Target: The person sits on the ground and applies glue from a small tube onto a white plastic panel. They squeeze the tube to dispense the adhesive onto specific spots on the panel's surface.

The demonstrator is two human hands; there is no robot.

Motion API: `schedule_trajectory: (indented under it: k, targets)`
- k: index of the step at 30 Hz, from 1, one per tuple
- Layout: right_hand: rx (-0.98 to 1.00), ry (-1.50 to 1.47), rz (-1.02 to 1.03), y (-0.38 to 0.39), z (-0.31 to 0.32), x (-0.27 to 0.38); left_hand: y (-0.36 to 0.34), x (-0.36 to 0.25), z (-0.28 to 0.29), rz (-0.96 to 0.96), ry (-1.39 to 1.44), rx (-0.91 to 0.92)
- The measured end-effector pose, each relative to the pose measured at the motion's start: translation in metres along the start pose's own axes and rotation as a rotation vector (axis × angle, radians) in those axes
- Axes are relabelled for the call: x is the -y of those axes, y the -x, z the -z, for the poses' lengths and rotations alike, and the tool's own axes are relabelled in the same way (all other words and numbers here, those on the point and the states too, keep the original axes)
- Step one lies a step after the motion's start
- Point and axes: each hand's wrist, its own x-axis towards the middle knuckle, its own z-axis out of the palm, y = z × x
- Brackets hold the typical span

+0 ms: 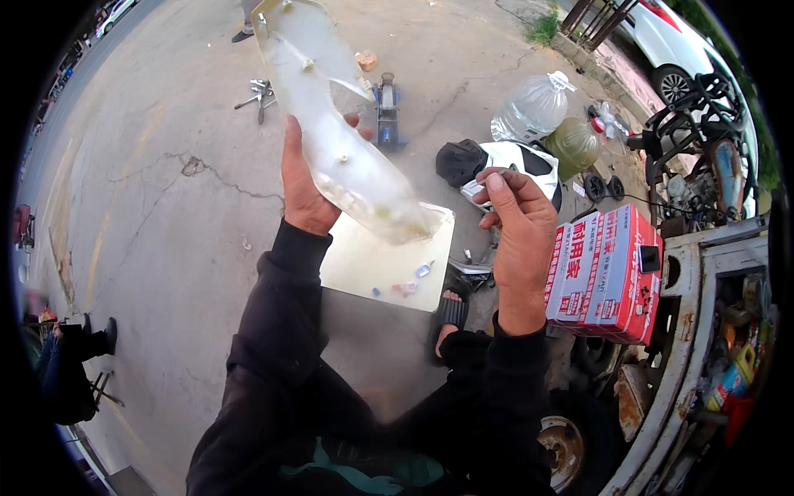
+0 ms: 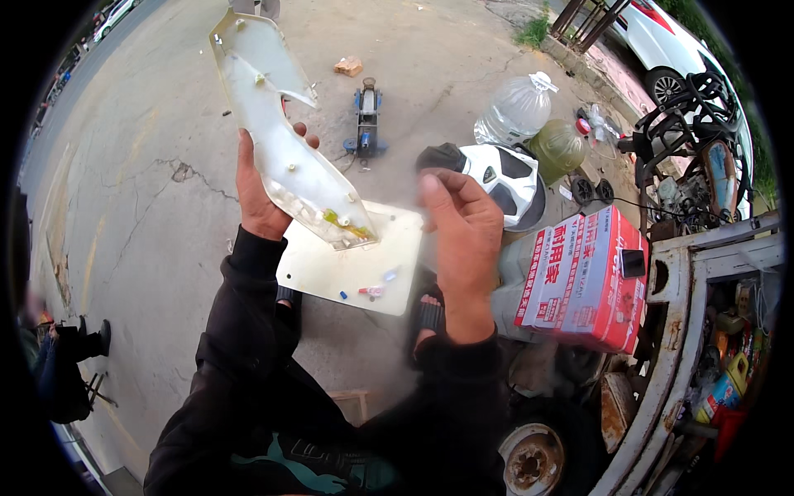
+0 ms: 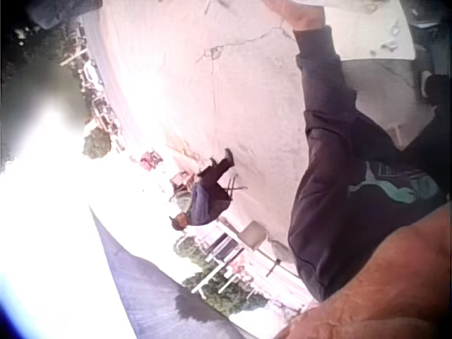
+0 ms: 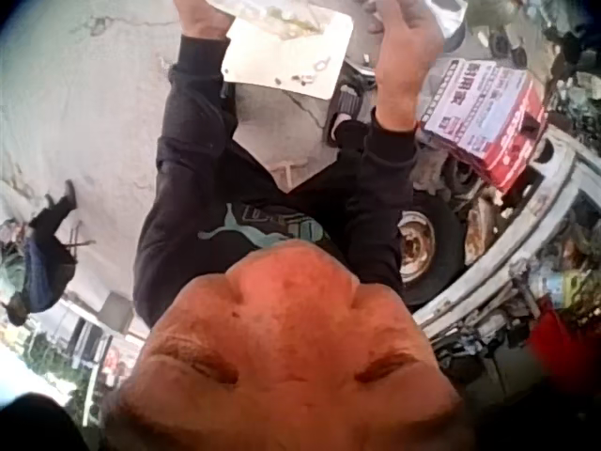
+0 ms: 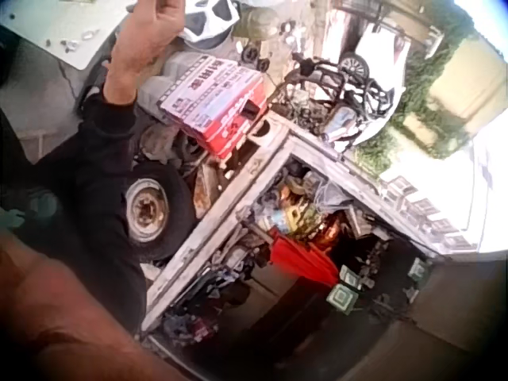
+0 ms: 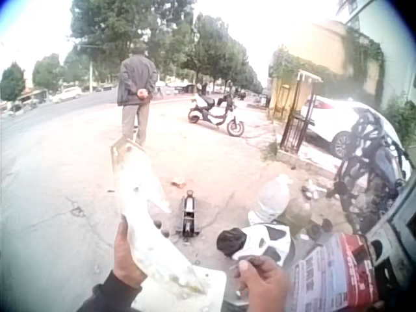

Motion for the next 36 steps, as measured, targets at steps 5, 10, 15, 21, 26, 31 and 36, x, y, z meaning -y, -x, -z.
schedule_trajectory:
  k: [5,10,15,21,26,31,36]
  targets:
    - [-0.007,0.055,-0.052,0.031,0.000,-0.019,0.013,0.004,0.024,-0.038,0.117,0.008]
    - [0.050,0.081,-0.001,0.039,-0.016,-0.015,0.016,-0.017,0.023,-0.031,0.180,0.174]
    - [0.250,0.154,0.187,0.046,-0.021,-0.027,0.023,-0.024,0.035,0.015,0.127,0.227]
    - [0.320,0.186,0.229,0.047,-0.035,-0.039,0.026,-0.014,0.041,0.150,0.154,0.209]
    - [0.285,0.281,0.219,0.049,-0.049,-0.033,0.029,-0.008,0.040,0.250,0.283,0.241]
    - [0.462,0.487,0.538,0.043,-0.052,-0.043,0.026,-0.007,0.037,0.334,0.284,0.047]
    - [0.538,0.594,0.577,0.047,-0.052,-0.038,0.028,-0.013,0.039,0.338,0.332,0.113]
